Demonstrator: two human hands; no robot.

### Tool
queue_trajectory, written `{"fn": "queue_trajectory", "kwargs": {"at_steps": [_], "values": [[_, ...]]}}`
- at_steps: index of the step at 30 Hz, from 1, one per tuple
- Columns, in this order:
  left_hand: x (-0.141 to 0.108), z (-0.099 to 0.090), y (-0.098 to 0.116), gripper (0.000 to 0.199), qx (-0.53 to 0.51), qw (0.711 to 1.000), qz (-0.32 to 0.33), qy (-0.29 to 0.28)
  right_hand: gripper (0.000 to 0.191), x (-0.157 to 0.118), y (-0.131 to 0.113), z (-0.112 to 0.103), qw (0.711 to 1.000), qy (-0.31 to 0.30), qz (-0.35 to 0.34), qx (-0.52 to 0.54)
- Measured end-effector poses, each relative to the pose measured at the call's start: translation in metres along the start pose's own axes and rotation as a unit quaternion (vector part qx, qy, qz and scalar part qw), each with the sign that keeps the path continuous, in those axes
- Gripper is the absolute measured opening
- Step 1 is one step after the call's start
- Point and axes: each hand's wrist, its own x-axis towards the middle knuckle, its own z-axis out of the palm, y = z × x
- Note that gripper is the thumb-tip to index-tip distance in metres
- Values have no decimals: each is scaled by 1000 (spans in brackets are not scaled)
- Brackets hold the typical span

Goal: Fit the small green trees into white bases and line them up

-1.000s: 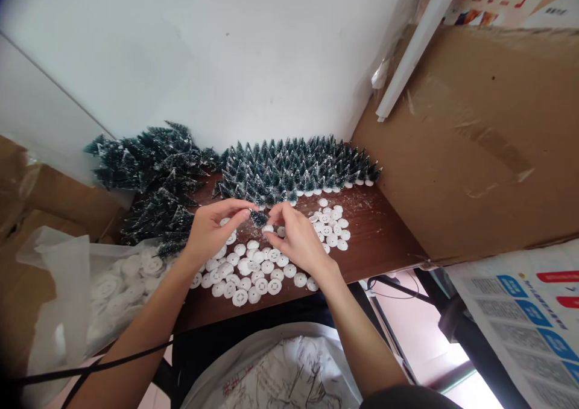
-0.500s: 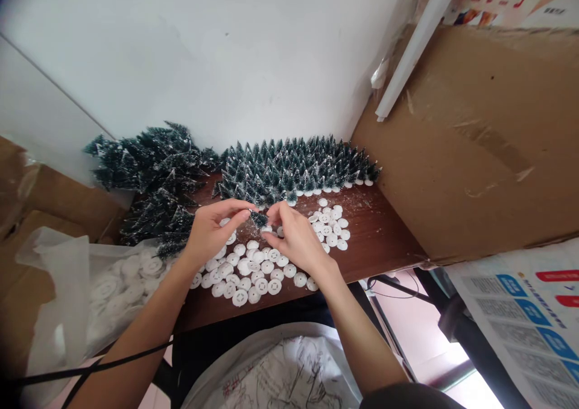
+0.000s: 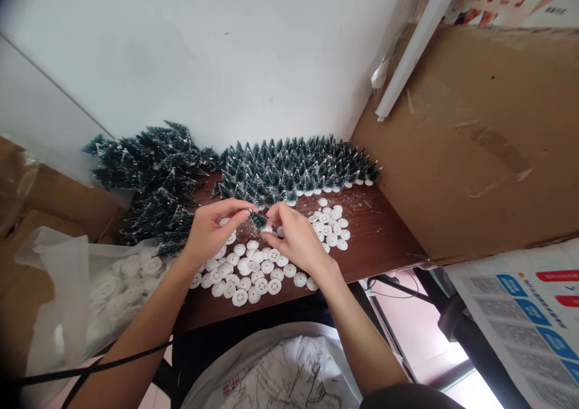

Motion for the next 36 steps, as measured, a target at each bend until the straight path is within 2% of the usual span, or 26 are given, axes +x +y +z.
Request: {"fn": "queue_trajectory", "kwargs": {"at_steps": [21,31,36], "values": [[0,3,0,16,30,998,35,-48,29,-3,1,3,1000,-10,12,0],[-1,6,0,16,-17,999,-15,-42,26,-5,3,5,1000,5,12,-17],[-1,6,-1,16,-19,999,-16,-45,27,-5,6,9,1000,7,8,-19]]}}
